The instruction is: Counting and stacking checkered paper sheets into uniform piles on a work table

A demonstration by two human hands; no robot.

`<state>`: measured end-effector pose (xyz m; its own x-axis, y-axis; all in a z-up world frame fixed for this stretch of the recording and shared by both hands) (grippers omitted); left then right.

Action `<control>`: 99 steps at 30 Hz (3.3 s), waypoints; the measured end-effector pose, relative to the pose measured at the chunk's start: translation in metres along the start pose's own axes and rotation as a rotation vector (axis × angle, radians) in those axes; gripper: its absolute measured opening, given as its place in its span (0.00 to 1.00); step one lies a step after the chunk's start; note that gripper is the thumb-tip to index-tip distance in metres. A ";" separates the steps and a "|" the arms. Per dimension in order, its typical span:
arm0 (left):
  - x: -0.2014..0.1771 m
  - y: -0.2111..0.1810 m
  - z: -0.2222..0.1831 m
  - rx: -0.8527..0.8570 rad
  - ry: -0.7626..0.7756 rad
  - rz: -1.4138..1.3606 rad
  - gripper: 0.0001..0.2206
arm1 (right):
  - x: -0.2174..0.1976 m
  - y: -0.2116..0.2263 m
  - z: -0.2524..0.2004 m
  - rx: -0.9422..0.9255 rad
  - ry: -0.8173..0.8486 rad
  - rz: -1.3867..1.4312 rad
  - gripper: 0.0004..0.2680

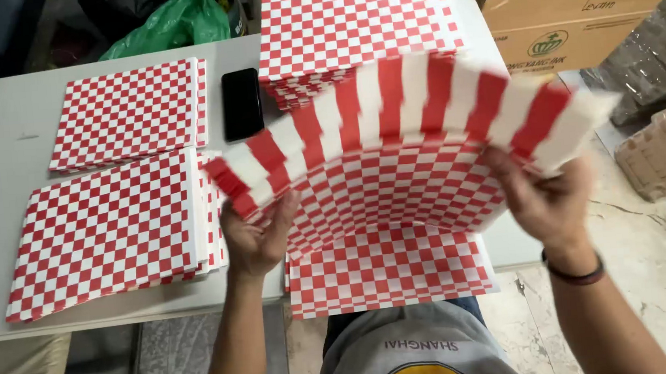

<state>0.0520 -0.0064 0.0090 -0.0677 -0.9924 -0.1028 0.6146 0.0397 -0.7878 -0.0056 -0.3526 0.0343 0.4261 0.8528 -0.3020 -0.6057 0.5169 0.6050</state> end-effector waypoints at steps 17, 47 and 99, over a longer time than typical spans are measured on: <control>-0.004 0.139 -0.034 -0.230 -0.124 -0.193 0.24 | 0.032 -0.071 -0.017 0.245 -0.044 0.418 0.03; 0.038 0.071 -0.039 -0.828 0.152 0.171 0.20 | 0.097 -0.087 -0.035 0.177 0.626 -0.730 0.05; 0.028 0.131 -0.016 -1.182 0.167 -0.089 0.18 | 0.071 -0.175 -0.021 1.284 0.355 0.236 0.24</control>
<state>0.1186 -0.0266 -0.1069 -0.2285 -0.9731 -0.0279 -0.4946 0.1407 -0.8577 0.1162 -0.3812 -0.1081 0.0862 0.9848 -0.1508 0.4935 0.0893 0.8652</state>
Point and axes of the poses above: each hand's wrist, its own z-axis towards the middle knuckle, its own x-axis out of the palm, y = z × x, the point moved 6 cm from there along z, towards the middle knuckle, and after that the axes turned 2 degrees about z, right-handed, at the moved point
